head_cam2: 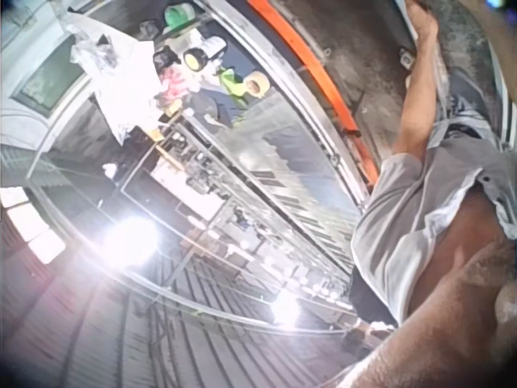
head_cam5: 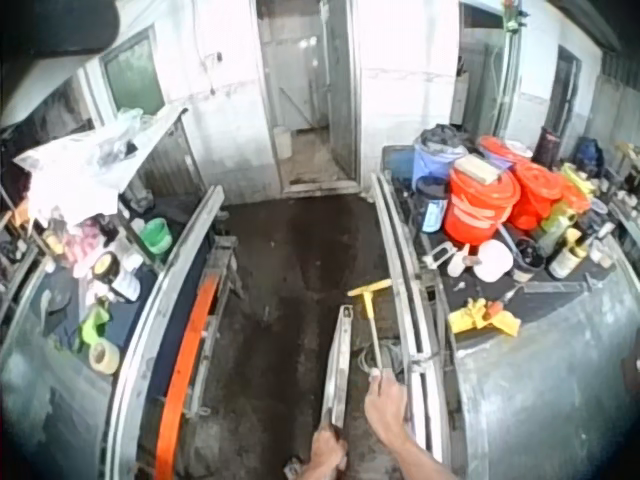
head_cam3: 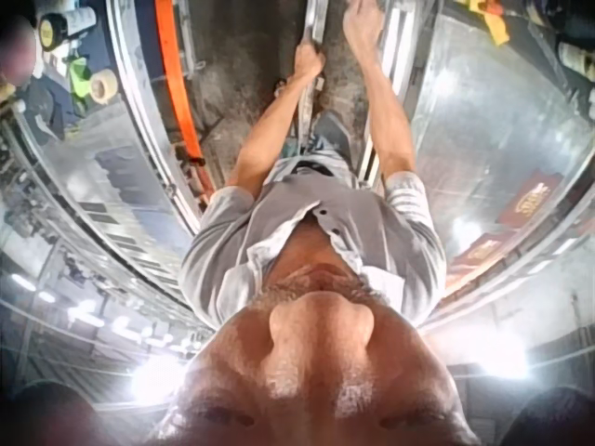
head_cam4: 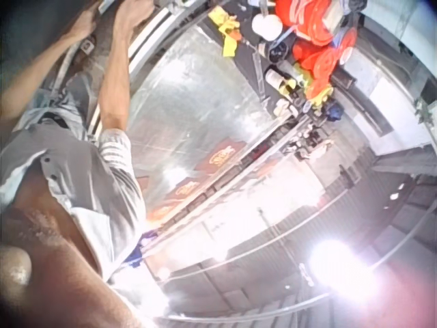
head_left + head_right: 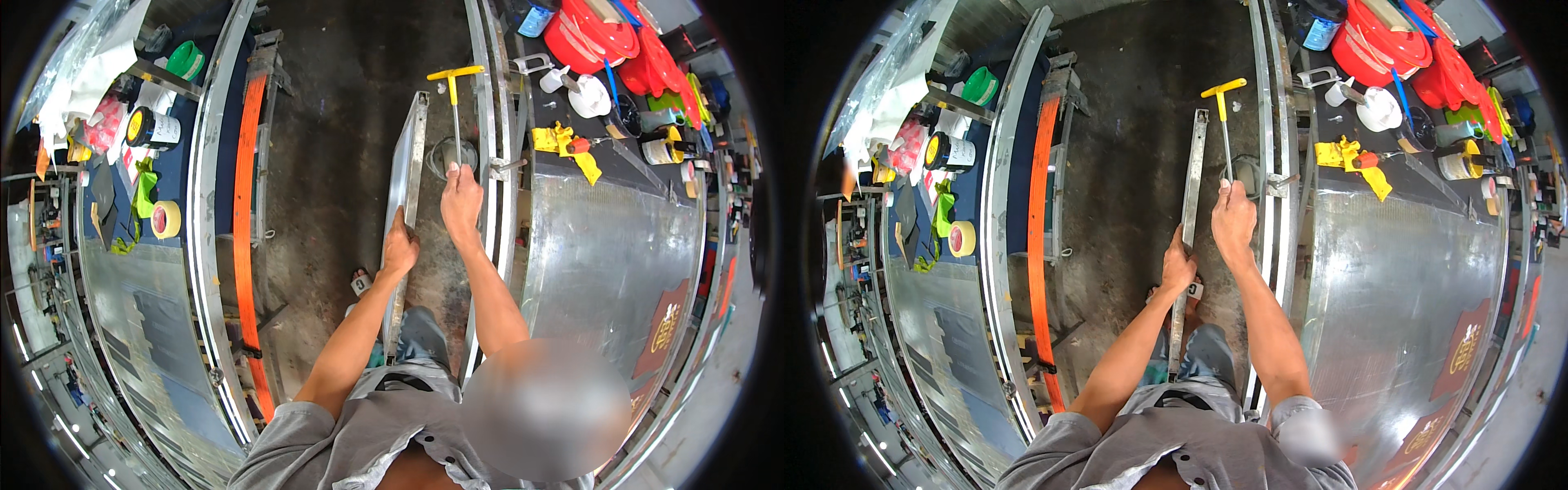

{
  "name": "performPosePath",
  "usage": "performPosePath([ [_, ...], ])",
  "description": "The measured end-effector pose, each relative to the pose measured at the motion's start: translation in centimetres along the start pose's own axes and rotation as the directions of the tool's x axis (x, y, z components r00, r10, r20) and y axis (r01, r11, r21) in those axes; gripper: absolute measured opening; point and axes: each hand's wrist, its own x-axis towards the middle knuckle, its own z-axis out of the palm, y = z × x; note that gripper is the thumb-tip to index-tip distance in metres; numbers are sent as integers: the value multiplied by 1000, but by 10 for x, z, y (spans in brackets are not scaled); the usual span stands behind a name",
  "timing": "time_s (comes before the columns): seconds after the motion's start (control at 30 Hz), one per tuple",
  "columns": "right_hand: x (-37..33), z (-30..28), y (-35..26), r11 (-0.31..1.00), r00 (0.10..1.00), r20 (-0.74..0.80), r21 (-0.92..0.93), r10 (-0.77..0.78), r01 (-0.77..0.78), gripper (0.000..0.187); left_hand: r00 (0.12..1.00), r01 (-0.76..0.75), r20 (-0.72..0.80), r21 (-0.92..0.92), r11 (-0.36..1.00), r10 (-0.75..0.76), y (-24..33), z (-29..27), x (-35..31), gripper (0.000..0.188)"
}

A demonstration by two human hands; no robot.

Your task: The person assembles a long, thin metal frame by hand, using a red-handled screwdriver to tighten screws at various points along the frame. They then switch to a yellow T-handle Allen wrench to further tighten bolts on the frame. The person works on the frame while standing in a workshop environment.

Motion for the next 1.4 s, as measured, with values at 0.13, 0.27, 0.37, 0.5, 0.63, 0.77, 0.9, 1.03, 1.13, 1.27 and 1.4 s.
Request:
performPosePath([
  [0.13,-2,22,13,986,1000,-5,-165,-29,28,33,999,-28,-29,27,999,29,-7,3,1,77],
  [0.27,-2,13,1,996,999,-2,-80,48,-48,32,1000,4,-4,-19,1000,-4,-5,0,3,77],
  [0.37,-6,12,-1,999,995,-92,20,-34,36,31,999,49,18,-72,996,-48,-6,-1,0,75],
  [0.5,-3,28,15,986,999,28,-163,-22,26,30,1000,-18,-19,2,1000,18,-10,3,3,78],
  [0.63,-5,17,1,996,999,18,-83,29,-27,29,1000,16,1,-51,999,-16,-13,1,0,80],
  [0.77,-10,24,2,1000,998,-59,16,10,-9,30,1000,3,3,-44,999,-3,-5,-3,0,79],
  [0.9,-6,46,20,982,999,-9,-187,-32,29,29,999,40,13,-64,997,-40,-13,1,6,78],
  [1.03,-8,34,6,994,999,23,-94,50,-47,29,995,92,58,-95,991,-87,-14,-5,4,76],
  [1.13,-9,37,2,997,999,22,-64,50,-48,30,990,-116,-80,20,993,118,-18,-3,6,76],
  [1.27,-6,47,14,987,998,16,-149,-54,56,32,998,-21,-51,-32,999,19,-26,2,6,78],
  [1.4,-5,40,5,997,997,56,-54,55,-52,30,997,75,39,-64,995,-73,-13,-12,8,77],
])
